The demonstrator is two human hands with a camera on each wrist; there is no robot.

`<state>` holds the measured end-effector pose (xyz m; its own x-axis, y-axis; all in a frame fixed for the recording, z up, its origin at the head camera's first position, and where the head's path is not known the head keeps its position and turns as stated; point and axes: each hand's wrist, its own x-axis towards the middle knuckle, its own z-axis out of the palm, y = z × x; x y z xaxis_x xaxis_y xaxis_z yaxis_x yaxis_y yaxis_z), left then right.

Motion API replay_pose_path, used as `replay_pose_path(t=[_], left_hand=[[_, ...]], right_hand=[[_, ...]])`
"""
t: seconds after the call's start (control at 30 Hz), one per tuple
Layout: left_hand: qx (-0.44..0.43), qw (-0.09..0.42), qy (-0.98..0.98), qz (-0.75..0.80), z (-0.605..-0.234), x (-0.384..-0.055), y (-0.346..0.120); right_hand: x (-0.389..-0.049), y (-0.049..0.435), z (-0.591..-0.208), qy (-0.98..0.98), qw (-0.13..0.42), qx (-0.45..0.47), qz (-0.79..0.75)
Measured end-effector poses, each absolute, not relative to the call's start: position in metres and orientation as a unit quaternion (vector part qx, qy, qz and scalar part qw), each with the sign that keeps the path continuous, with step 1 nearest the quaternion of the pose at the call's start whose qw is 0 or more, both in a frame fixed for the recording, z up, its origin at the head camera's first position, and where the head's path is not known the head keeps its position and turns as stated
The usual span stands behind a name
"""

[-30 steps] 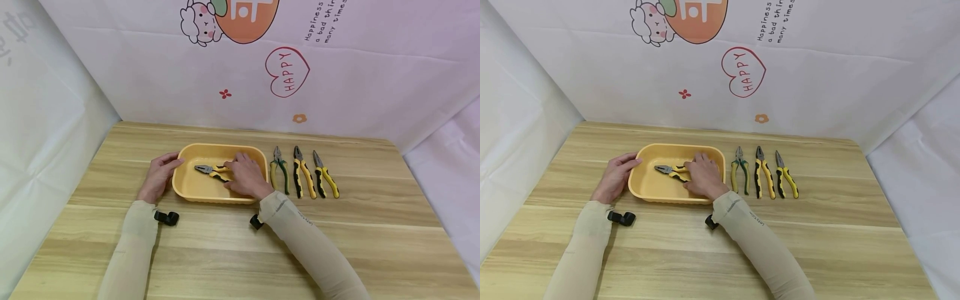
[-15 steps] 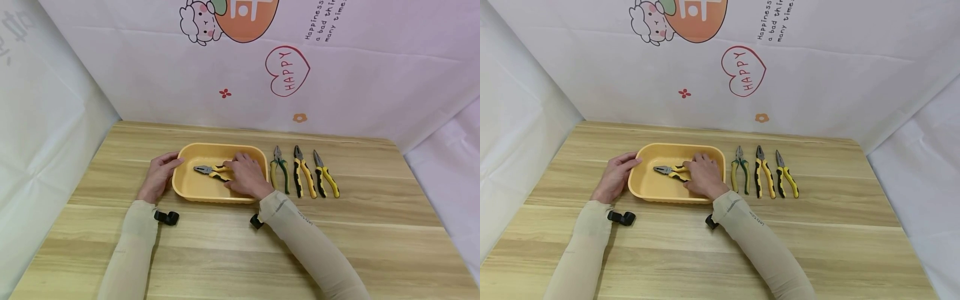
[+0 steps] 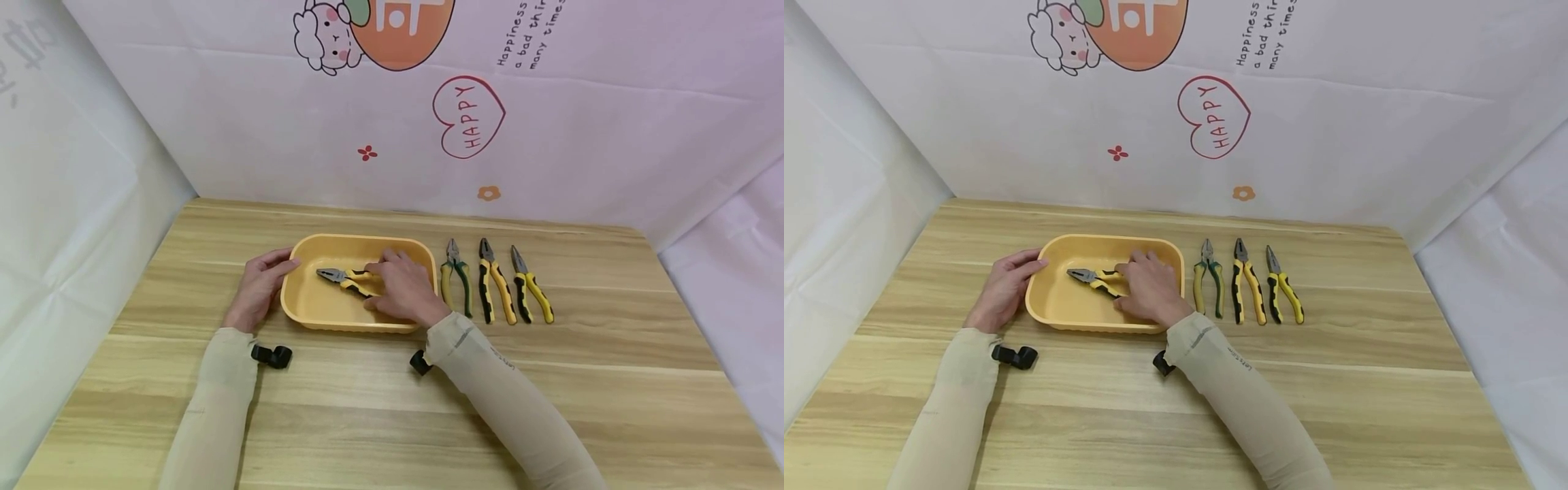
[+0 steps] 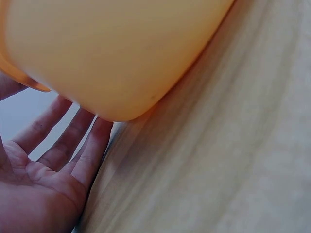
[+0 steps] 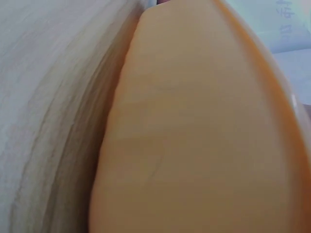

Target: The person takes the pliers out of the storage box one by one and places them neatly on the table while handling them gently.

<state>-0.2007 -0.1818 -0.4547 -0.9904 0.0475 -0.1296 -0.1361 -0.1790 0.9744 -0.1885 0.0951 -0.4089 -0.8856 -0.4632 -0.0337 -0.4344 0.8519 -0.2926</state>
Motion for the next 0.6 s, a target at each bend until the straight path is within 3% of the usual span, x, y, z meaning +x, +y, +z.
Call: replay_pose_path(t=[0.6], left_hand=[[-0.035, 0.060, 0.639, 0.766, -0.453, -0.202, -0.181]], right_hand=[[-0.177, 0.104, -0.393, 0.948, 0.001, -0.233, -0.216]])
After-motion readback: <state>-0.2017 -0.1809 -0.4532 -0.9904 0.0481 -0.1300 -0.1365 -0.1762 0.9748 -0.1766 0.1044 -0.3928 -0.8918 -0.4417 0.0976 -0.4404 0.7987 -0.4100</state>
